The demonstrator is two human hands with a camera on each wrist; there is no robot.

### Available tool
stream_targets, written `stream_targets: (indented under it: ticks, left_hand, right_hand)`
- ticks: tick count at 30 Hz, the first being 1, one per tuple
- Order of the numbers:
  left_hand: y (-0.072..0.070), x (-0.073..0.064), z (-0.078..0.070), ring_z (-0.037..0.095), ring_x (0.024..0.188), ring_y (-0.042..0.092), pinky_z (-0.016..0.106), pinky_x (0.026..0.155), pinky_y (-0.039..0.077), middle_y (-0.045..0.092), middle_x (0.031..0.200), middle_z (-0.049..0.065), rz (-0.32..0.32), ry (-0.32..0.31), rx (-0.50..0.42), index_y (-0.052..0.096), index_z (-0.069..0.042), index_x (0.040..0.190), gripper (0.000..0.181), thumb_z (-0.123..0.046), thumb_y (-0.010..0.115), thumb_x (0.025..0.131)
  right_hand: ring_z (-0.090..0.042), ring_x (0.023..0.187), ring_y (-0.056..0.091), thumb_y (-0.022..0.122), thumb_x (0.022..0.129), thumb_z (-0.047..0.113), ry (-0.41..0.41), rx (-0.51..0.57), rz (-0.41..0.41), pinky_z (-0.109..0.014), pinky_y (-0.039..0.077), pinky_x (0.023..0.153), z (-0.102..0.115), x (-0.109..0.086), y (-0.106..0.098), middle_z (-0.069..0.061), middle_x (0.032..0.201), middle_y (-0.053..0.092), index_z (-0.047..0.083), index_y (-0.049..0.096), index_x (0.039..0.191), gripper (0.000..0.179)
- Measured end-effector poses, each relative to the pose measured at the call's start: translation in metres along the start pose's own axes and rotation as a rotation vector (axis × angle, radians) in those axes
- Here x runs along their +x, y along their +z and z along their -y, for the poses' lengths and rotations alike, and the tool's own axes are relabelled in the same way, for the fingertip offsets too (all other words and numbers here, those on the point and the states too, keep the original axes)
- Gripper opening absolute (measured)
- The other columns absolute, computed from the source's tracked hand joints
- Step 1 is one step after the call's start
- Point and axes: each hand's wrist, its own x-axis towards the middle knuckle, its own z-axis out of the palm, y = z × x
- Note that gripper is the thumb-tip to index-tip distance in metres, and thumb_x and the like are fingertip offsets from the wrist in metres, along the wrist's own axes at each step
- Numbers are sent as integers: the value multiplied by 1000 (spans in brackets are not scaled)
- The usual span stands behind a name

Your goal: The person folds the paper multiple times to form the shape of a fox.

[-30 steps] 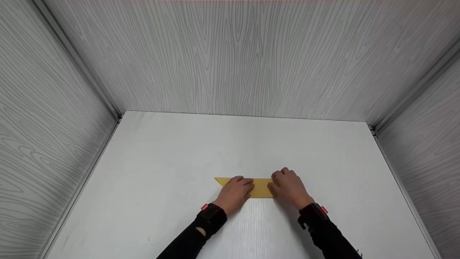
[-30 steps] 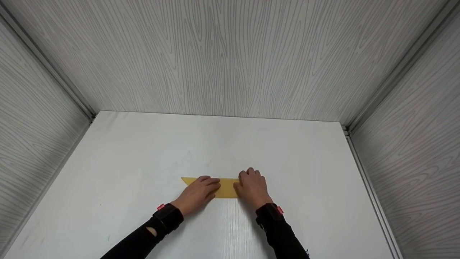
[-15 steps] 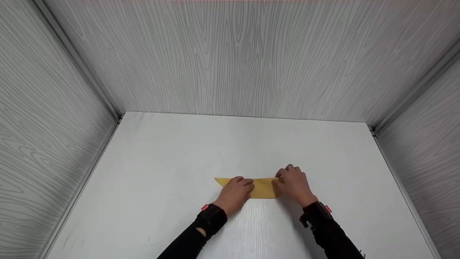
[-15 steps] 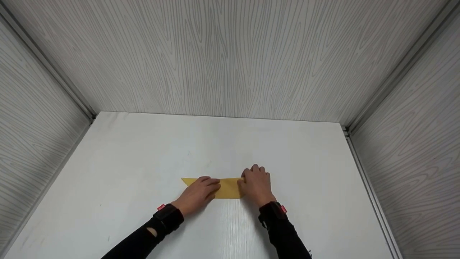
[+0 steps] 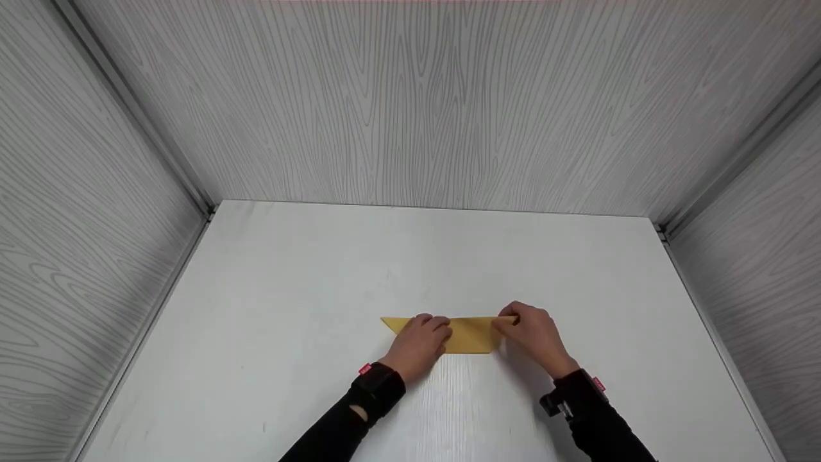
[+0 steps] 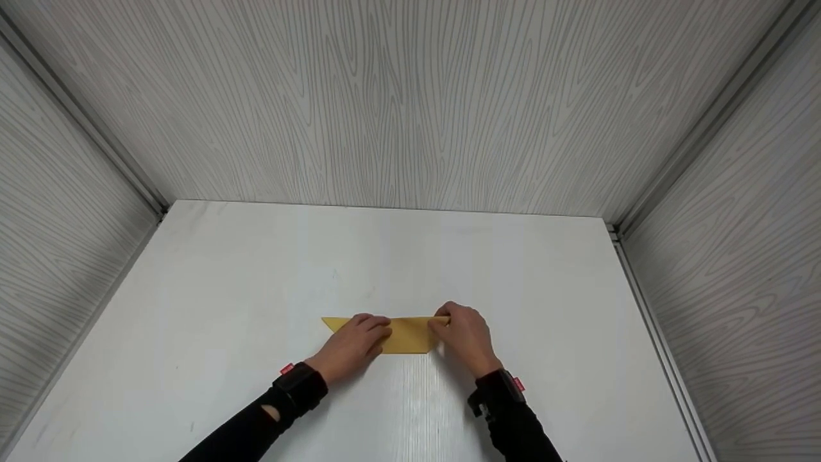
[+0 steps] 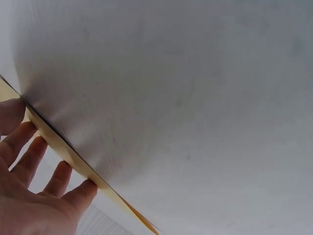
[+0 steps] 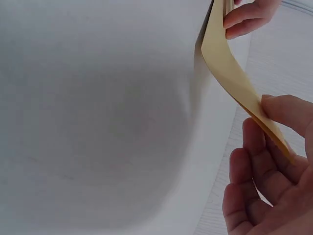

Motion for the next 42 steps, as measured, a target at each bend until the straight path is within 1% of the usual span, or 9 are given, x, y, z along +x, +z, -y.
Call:
stream_targets:
  ticks: [4,9,13,20,24,30,33,38,42]
  left_hand:
    - [-1,0,0,25,128,62,38,114,50,66,141,2,1,-7,6,71,-15,129,27,-21,67,104]
    - [0,1,0,25,131,60,39,116,49,65,144,2,30,-27,-3,70,-15,132,28,-22,67,104]
    - [1,2,1,25,132,59,39,117,48,64,145,2,52,-36,-4,69,-16,133,29,-24,66,105]
    - [1,4,2,25,133,60,38,117,48,65,145,2,56,-32,12,69,-16,132,29,-25,67,105]
    - [1,4,2,25,133,60,38,118,48,65,145,2,64,-37,2,69,-16,133,30,-25,67,105]
    - [2,4,2,24,130,61,37,116,49,65,143,1,44,-24,38,70,-16,130,28,-24,69,103]
    - [2,4,2,24,129,61,37,115,50,65,142,0,31,-16,59,71,-17,129,27,-24,68,103]
    - [0,4,0,25,130,61,38,115,50,65,143,1,33,-21,43,70,-16,131,28,-24,68,104]
    - [0,5,-1,24,128,62,37,115,50,67,140,1,27,-18,41,70,-15,130,28,-21,68,103]
  right_hand:
    - [-11,83,62,79,93,22,-19,51,1,-23,47,71,-1,-5,2,0,91,76,13,75,95,10]
    - [-13,93,66,80,93,21,-60,75,9,-31,52,85,0,-9,8,3,95,77,16,74,99,10]
    - [-21,106,74,80,94,15,-178,76,23,-42,58,94,0,-14,13,-2,109,81,15,73,103,12]
    - [-30,116,76,78,92,2,-397,15,73,-45,62,92,0,-20,23,-14,124,78,12,60,96,22]
    - [-33,119,75,77,90,-2,-414,0,141,-45,62,93,3,-22,28,-17,131,75,11,58,96,24]
    - [-32,117,75,75,92,-1,-394,-19,262,-33,62,86,8,-25,30,-17,140,70,12,57,96,22]
    - [-29,108,77,75,93,1,-403,-35,289,-30,61,81,10,-25,31,-16,132,75,10,61,102,19]
    - [-20,92,74,74,95,5,-427,-65,296,-29,59,75,11,-27,33,-10,105,79,8,65,114,22]
    - [-14,85,70,73,96,4,-447,-78,295,-26,56,71,11,-29,34,-7,98,77,7,65,117,22]
